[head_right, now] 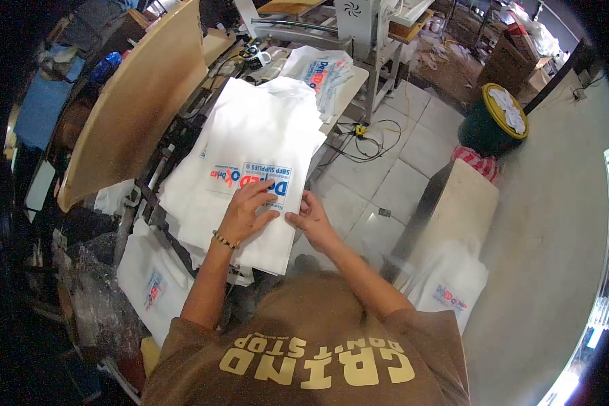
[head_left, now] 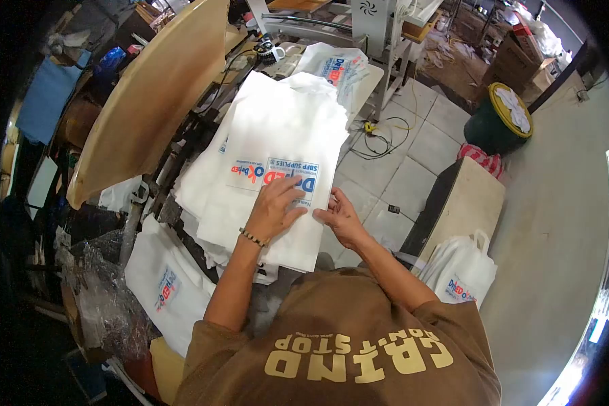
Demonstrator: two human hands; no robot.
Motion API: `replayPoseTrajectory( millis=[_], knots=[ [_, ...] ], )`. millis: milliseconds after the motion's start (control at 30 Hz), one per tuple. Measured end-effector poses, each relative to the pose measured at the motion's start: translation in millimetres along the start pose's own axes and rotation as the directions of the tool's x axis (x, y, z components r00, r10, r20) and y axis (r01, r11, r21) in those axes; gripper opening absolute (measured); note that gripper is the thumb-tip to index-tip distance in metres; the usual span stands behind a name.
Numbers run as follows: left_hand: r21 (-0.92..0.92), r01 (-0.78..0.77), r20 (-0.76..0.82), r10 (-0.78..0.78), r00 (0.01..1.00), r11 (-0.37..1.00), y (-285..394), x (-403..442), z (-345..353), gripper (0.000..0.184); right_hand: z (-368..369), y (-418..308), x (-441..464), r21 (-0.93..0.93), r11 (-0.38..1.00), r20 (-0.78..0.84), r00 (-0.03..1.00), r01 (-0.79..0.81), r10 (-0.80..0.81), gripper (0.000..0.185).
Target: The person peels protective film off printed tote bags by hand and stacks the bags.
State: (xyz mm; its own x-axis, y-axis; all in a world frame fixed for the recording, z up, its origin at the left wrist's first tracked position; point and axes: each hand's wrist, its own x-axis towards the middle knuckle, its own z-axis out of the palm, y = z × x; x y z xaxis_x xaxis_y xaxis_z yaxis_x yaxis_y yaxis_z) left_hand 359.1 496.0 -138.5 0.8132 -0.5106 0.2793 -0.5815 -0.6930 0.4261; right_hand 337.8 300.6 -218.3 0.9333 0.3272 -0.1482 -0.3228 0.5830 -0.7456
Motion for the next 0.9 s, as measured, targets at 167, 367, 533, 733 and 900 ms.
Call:
replayPoseTrajectory(
  millis=[167, 367, 533, 733, 900],
  knots=[
    [-0.054, -0.084, -0.039, 0.082, 0.996, 0.995, 1, 6, -4, 0.018, 1, -10, -6, -0.032, 0.987, -0.052, 0.987, -0.156, 0.154, 0.051],
    [-0.02, -0.052, -0.101, 0.05, 0.994, 0.998, -10, 8, 7, 0.01, -6, 3, -6, -0.077, 0.994, -0.064, 0.995, -0.076, 0.071, 0.051],
    [-0.202, 0.238, -0.094, -0.261, 0.961, 0.95, -41, 20, -6, 0.011, -4, 9, -6, -0.163, 0.987, -0.053, 0.998, 0.012, -0.021, 0.055],
    [-0.519, 0.514, -0.042, -0.621, 0.783, 0.683, -90, 35, -30, 0.017, -2, 6, -10, -0.328, 0.941, -0.085, 0.989, 0.085, -0.119, 0.058],
    [-0.571, 0.407, -0.356, -0.662, 0.66, 0.713, -163, 28, -44, 0.015, 9, -7, -17, -0.364, 0.93, -0.152, 0.981, 0.056, -0.119, 0.064]
  ],
)
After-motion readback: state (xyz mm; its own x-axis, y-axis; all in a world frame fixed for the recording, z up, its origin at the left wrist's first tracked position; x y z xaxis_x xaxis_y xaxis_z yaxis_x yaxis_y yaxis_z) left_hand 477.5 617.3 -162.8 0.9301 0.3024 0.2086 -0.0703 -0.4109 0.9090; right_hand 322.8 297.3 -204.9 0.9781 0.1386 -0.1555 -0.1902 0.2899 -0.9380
